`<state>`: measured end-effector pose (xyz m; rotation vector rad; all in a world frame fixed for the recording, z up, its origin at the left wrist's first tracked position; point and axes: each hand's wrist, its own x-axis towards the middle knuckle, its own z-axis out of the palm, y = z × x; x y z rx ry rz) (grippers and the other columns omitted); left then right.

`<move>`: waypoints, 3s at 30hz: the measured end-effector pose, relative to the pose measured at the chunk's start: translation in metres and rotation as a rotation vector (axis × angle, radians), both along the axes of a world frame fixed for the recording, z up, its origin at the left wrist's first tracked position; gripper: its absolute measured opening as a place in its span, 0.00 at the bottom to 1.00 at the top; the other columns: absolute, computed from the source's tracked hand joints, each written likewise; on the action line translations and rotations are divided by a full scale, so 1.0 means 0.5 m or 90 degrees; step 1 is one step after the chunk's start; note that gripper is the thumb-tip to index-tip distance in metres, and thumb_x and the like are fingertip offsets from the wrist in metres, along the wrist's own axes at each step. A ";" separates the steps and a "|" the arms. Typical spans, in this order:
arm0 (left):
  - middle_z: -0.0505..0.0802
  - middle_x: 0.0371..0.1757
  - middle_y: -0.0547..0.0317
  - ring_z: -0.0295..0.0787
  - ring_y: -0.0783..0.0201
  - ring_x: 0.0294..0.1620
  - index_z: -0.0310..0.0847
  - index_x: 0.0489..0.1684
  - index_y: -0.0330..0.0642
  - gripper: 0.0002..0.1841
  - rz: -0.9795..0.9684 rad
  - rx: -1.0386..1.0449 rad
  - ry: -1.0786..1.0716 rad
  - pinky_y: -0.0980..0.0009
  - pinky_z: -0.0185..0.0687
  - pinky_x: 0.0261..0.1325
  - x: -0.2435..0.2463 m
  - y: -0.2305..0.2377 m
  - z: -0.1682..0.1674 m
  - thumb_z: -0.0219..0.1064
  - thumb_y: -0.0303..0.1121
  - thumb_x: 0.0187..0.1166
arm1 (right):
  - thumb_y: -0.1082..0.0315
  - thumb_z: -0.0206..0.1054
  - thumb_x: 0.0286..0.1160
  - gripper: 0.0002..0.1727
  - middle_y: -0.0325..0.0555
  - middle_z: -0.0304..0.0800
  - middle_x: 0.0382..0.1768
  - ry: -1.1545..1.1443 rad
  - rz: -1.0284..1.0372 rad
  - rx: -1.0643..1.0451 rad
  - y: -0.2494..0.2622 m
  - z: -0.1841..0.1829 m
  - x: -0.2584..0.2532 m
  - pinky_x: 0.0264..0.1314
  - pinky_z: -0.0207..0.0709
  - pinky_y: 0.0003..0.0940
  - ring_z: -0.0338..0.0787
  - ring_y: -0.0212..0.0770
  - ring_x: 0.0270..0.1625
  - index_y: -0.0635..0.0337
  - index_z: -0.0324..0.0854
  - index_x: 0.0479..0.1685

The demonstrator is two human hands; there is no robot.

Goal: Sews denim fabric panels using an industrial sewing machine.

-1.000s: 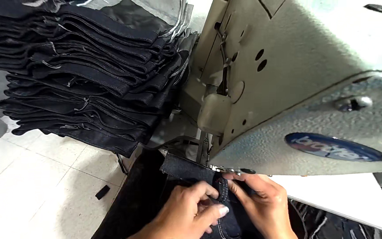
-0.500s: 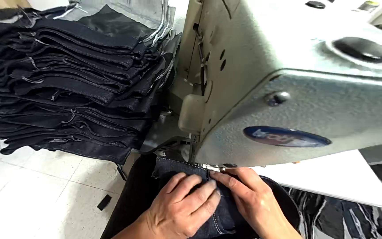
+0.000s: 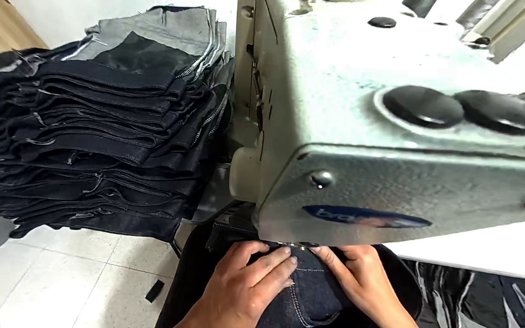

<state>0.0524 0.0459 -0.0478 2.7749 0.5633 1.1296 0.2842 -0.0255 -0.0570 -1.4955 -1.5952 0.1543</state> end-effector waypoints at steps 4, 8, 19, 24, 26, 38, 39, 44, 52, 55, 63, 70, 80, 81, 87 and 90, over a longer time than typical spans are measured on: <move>0.95 0.62 0.72 0.85 0.66 0.63 0.92 0.57 0.59 0.12 -0.006 -0.009 0.003 0.72 0.74 0.66 -0.003 -0.002 0.001 0.63 0.44 0.87 | 0.42 0.59 0.86 0.25 0.38 0.90 0.32 0.003 0.003 -0.003 -0.007 -0.004 0.002 0.61 0.74 0.32 0.88 0.28 0.45 0.53 0.86 0.33; 0.94 0.62 0.72 0.85 0.66 0.63 0.91 0.58 0.59 0.12 -0.005 -0.006 0.014 0.72 0.74 0.66 -0.005 -0.003 0.002 0.63 0.45 0.87 | 0.42 0.59 0.85 0.24 0.37 0.91 0.31 -0.001 -0.003 0.000 -0.007 -0.006 0.003 0.61 0.74 0.30 0.88 0.26 0.45 0.52 0.86 0.33; 0.97 0.48 0.61 0.91 0.67 0.57 0.92 0.46 0.45 0.12 -0.009 -0.130 -0.058 0.74 0.82 0.66 -0.046 0.038 0.053 0.63 0.39 0.87 | 0.46 0.57 0.88 0.26 0.44 0.92 0.31 -0.060 0.019 -0.008 -0.003 0.004 0.003 0.57 0.76 0.26 0.89 0.30 0.43 0.57 0.88 0.33; 0.97 0.46 0.64 0.92 0.68 0.57 0.94 0.43 0.47 0.13 0.067 -0.136 -0.020 0.74 0.85 0.65 -0.067 0.057 0.071 0.63 0.39 0.85 | 0.46 0.56 0.87 0.27 0.42 0.91 0.29 -0.094 -0.005 -0.007 -0.001 0.013 -0.006 0.54 0.77 0.23 0.89 0.29 0.41 0.56 0.89 0.31; 0.97 0.47 0.64 0.92 0.68 0.58 0.94 0.43 0.47 0.13 0.076 -0.132 0.002 0.75 0.85 0.65 -0.069 0.058 0.072 0.62 0.39 0.85 | 0.46 0.56 0.87 0.27 0.41 0.91 0.28 -0.100 -0.013 -0.005 -0.001 0.014 -0.010 0.53 0.77 0.24 0.88 0.29 0.40 0.56 0.89 0.30; 0.93 0.51 0.40 0.92 0.46 0.57 0.80 0.65 0.31 0.27 0.126 -0.448 0.226 0.51 0.84 0.63 0.001 0.046 0.079 0.50 0.49 0.92 | 0.47 0.56 0.87 0.26 0.35 0.87 0.26 -0.033 -0.013 -0.019 0.001 -0.008 -0.014 0.46 0.77 0.23 0.85 0.25 0.36 0.54 0.87 0.29; 0.92 0.48 0.41 0.92 0.47 0.55 0.77 0.67 0.31 0.27 0.129 -0.503 0.232 0.51 0.83 0.62 0.005 0.046 0.083 0.50 0.50 0.92 | 0.47 0.56 0.87 0.25 0.35 0.88 0.27 -0.022 -0.011 -0.020 0.001 -0.013 -0.014 0.47 0.77 0.23 0.86 0.24 0.37 0.54 0.88 0.30; 0.94 0.44 0.48 0.92 0.61 0.51 0.80 0.63 0.30 0.21 0.097 -0.559 0.031 0.61 0.85 0.60 0.014 0.053 0.038 0.54 0.40 0.89 | 0.47 0.56 0.88 0.26 0.37 0.90 0.28 -0.002 -0.017 0.005 0.014 -0.020 -0.015 0.50 0.78 0.25 0.88 0.26 0.40 0.56 0.88 0.30; 0.94 0.42 0.43 0.90 0.61 0.51 0.90 0.41 0.27 0.09 0.067 -0.589 0.007 0.63 0.82 0.62 0.037 0.121 0.050 0.63 0.23 0.80 | 0.68 0.66 0.70 0.10 0.51 0.87 0.26 -0.031 -0.096 -0.043 0.075 0.017 0.003 0.39 0.81 0.41 0.89 0.43 0.32 0.65 0.86 0.28; 0.94 0.38 0.44 0.93 0.56 0.47 0.91 0.34 0.30 0.08 0.055 -0.461 -0.002 0.57 0.86 0.56 0.033 0.110 0.046 0.64 0.22 0.75 | 0.64 0.65 0.73 0.12 0.50 0.87 0.27 -0.017 -0.091 -0.057 0.063 0.019 -0.001 0.42 0.81 0.37 0.89 0.40 0.34 0.64 0.86 0.29; 0.94 0.30 0.46 0.96 0.50 0.37 0.88 0.25 0.34 0.04 0.057 -0.233 0.038 0.53 0.91 0.41 0.028 0.110 0.051 0.68 0.23 0.65 | 0.72 0.65 0.81 0.11 0.64 0.91 0.44 0.078 -0.062 -0.354 0.090 0.078 0.001 0.64 0.75 0.52 0.89 0.56 0.53 0.73 0.88 0.47; 0.95 0.38 0.39 0.96 0.45 0.45 0.90 0.37 0.28 0.09 0.019 -0.295 0.156 0.49 0.89 0.51 -0.006 0.120 0.080 0.65 0.26 0.75 | 0.70 0.66 0.79 0.12 0.65 0.93 0.48 -0.052 -0.092 -0.201 0.054 0.065 0.028 0.65 0.78 0.56 0.90 0.62 0.56 0.73 0.89 0.47; 0.94 0.47 0.32 0.93 0.37 0.55 0.90 0.46 0.25 0.14 0.066 -0.287 0.214 0.44 0.85 0.61 -0.006 0.116 0.080 0.60 0.27 0.80 | 0.63 0.55 0.80 0.16 0.54 0.89 0.36 -0.300 -0.230 -0.021 -0.170 -0.088 0.181 0.45 0.84 0.52 0.91 0.56 0.42 0.57 0.90 0.35; 0.94 0.48 0.32 0.93 0.37 0.56 0.89 0.47 0.24 0.14 0.072 -0.288 0.214 0.43 0.84 0.62 -0.003 0.114 0.081 0.60 0.27 0.80 | 0.63 0.54 0.82 0.16 0.54 0.87 0.35 -0.320 -0.196 0.006 -0.185 -0.099 0.184 0.44 0.81 0.51 0.89 0.55 0.41 0.53 0.90 0.38; 0.94 0.52 0.32 0.91 0.41 0.62 0.89 0.50 0.22 0.15 0.109 -0.336 0.108 0.50 0.80 0.71 0.003 0.091 0.064 0.60 0.27 0.80 | 0.68 0.48 0.87 0.23 0.48 0.88 0.45 -0.368 -0.124 0.102 -0.186 -0.108 0.181 0.57 0.76 0.41 0.86 0.48 0.49 0.38 0.85 0.68; 0.94 0.50 0.34 0.93 0.44 0.57 0.92 0.41 0.29 0.14 0.144 -0.274 0.055 0.55 0.85 0.65 -0.002 0.075 0.054 0.62 0.32 0.79 | 0.69 0.52 0.85 0.15 0.49 0.89 0.43 -0.329 -0.138 0.153 -0.152 -0.106 0.178 0.58 0.80 0.36 0.89 0.45 0.49 0.52 0.86 0.54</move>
